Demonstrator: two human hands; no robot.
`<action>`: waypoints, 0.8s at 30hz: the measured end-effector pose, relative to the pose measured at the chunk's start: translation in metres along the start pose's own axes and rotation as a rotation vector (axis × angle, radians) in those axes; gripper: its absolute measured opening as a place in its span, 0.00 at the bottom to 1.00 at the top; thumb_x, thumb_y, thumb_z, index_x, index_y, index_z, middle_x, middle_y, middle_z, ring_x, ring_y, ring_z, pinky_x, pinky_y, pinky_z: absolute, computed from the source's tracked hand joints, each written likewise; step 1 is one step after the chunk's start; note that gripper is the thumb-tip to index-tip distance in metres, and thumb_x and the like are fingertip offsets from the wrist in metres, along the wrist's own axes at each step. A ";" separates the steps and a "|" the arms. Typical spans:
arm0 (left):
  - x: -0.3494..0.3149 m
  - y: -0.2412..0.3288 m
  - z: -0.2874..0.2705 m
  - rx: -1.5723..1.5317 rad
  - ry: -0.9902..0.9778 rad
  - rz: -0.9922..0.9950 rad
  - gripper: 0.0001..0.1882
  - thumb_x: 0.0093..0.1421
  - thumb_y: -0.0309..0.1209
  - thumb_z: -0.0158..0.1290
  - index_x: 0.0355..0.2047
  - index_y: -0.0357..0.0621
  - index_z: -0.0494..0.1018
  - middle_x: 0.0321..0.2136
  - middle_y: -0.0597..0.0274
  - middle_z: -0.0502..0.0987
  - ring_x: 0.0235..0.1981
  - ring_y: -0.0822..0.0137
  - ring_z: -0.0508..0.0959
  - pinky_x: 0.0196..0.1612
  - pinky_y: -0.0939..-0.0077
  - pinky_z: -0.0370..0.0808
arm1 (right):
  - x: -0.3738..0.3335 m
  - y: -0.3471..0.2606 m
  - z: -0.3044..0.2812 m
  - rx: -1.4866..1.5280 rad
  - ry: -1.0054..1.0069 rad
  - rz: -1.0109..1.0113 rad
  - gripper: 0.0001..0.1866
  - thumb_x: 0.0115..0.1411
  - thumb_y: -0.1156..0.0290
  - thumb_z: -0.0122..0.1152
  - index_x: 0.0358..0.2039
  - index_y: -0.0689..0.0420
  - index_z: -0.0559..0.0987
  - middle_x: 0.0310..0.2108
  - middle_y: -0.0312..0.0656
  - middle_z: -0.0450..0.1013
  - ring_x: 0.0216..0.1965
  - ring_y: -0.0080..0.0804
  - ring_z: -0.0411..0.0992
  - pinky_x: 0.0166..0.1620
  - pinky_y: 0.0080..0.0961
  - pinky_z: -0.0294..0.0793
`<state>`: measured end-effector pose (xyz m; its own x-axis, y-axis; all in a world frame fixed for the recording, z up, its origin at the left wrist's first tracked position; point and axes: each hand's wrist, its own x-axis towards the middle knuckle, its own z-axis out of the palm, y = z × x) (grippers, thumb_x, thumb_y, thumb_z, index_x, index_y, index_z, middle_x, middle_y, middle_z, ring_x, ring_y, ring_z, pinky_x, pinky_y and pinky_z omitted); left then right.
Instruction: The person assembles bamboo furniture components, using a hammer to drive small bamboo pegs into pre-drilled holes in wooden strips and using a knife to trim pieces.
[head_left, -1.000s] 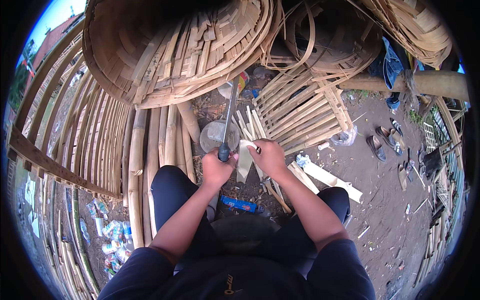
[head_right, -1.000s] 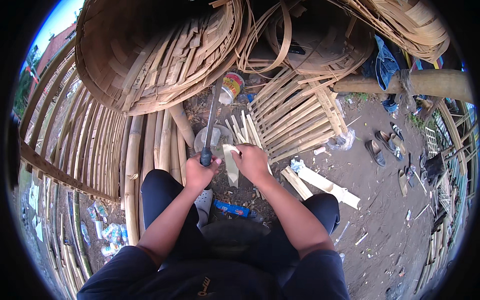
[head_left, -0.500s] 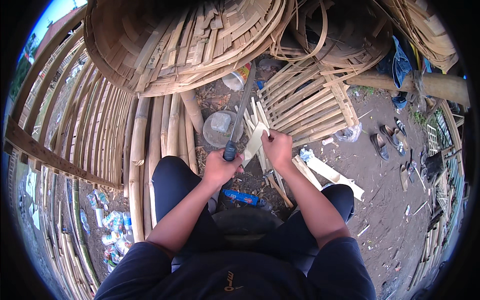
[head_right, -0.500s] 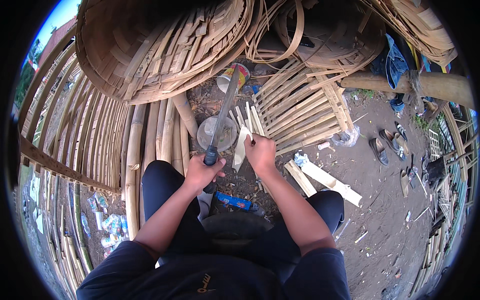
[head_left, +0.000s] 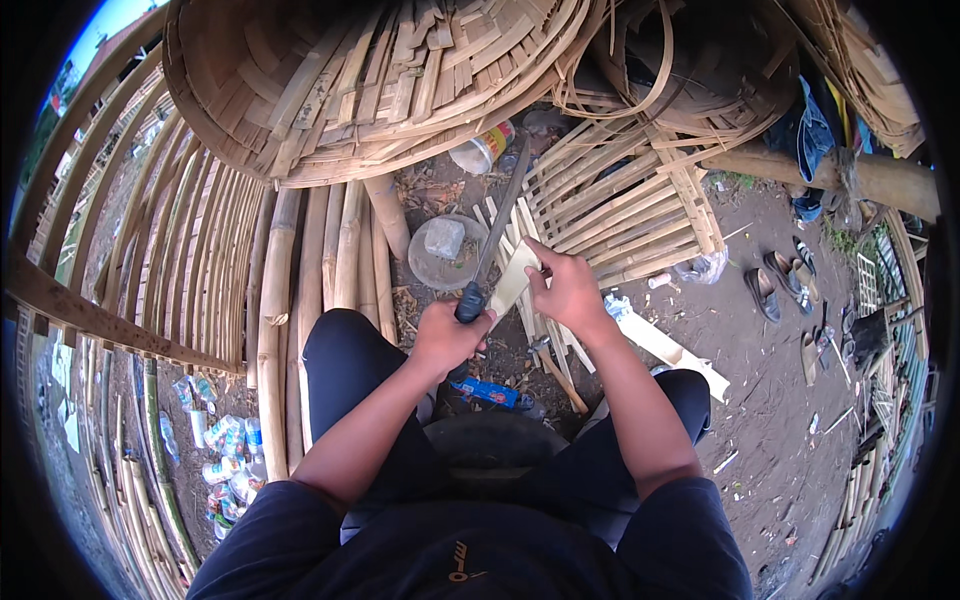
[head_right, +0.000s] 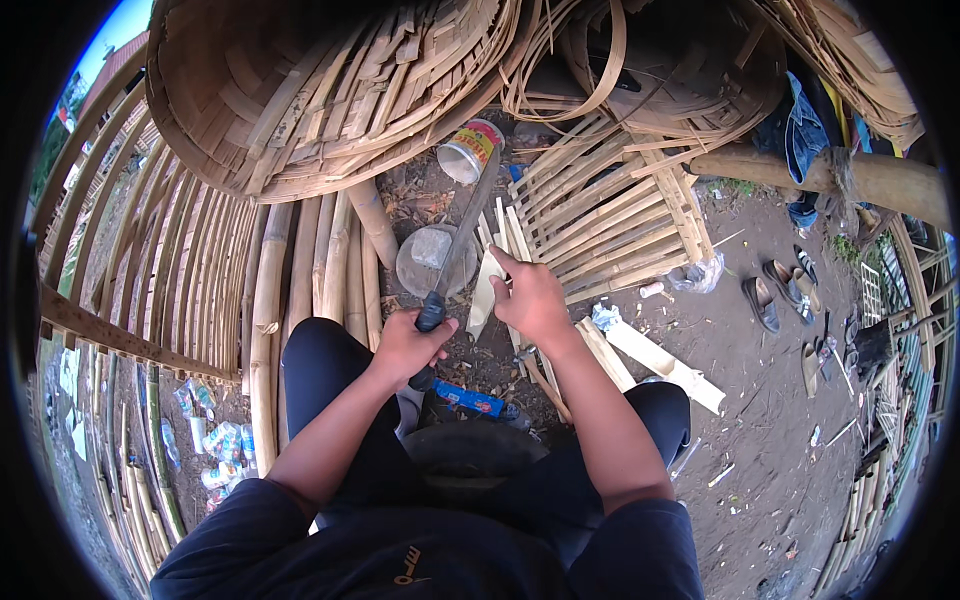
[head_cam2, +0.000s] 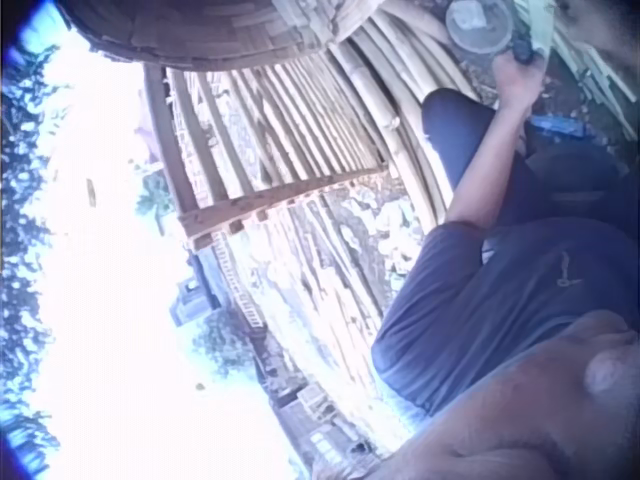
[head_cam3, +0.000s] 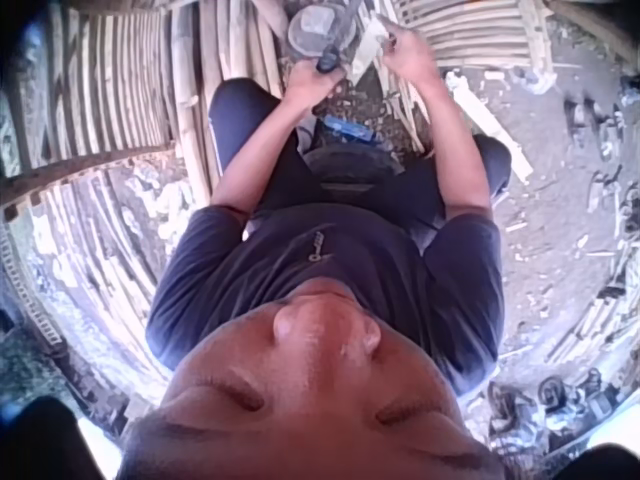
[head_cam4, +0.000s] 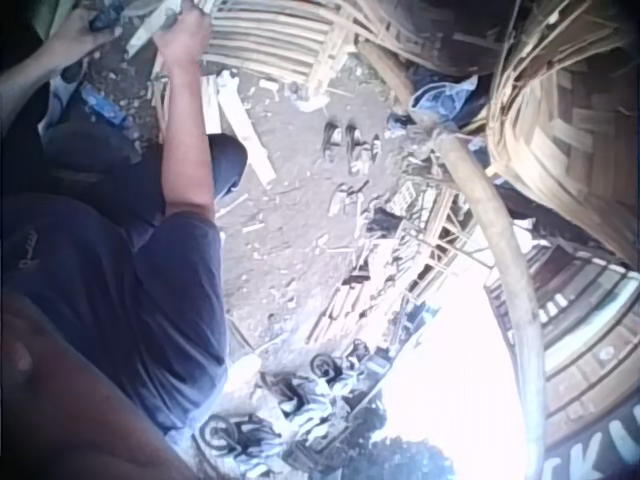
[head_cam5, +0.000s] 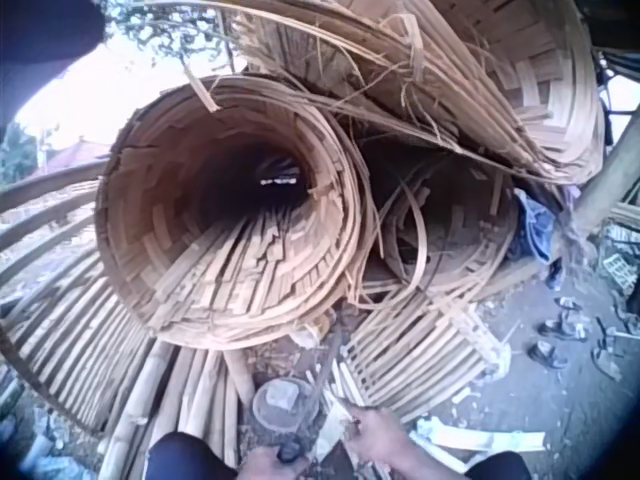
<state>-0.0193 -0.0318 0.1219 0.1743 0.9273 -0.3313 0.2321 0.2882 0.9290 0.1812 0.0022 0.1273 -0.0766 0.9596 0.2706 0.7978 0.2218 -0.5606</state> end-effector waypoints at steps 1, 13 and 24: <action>0.000 0.001 0.000 -0.005 0.008 -0.008 0.12 0.58 0.33 0.59 0.27 0.36 0.74 0.15 0.66 0.72 0.14 0.77 0.72 0.16 0.80 0.65 | 0.001 0.002 -0.003 -0.005 -0.018 -0.026 0.24 0.53 0.73 0.63 0.52 0.52 0.76 0.25 0.57 0.74 0.26 0.50 0.75 0.35 0.34 0.75; -0.005 0.010 -0.006 -0.041 -0.065 -0.015 0.18 0.59 0.42 0.58 0.23 0.37 0.74 0.14 0.65 0.73 0.12 0.76 0.72 0.16 0.80 0.67 | 0.015 0.042 0.008 0.411 -0.073 0.105 0.14 0.57 0.71 0.64 0.41 0.67 0.78 0.31 0.47 0.80 0.30 0.22 0.75 0.36 0.22 0.73; -0.003 -0.002 -0.010 0.191 -0.066 0.074 0.25 0.59 0.46 0.56 0.18 0.36 0.71 0.09 0.65 0.68 0.12 0.75 0.70 0.17 0.74 0.66 | 0.017 0.029 0.012 0.258 -0.048 0.169 0.13 0.57 0.67 0.66 0.33 0.66 0.81 0.25 0.46 0.79 0.25 0.22 0.75 0.32 0.21 0.72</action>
<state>-0.0294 -0.0326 0.1226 0.2581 0.9249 -0.2792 0.3925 0.1637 0.9051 0.1959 0.0273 0.1059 0.0113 0.9924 0.1229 0.6243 0.0890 -0.7761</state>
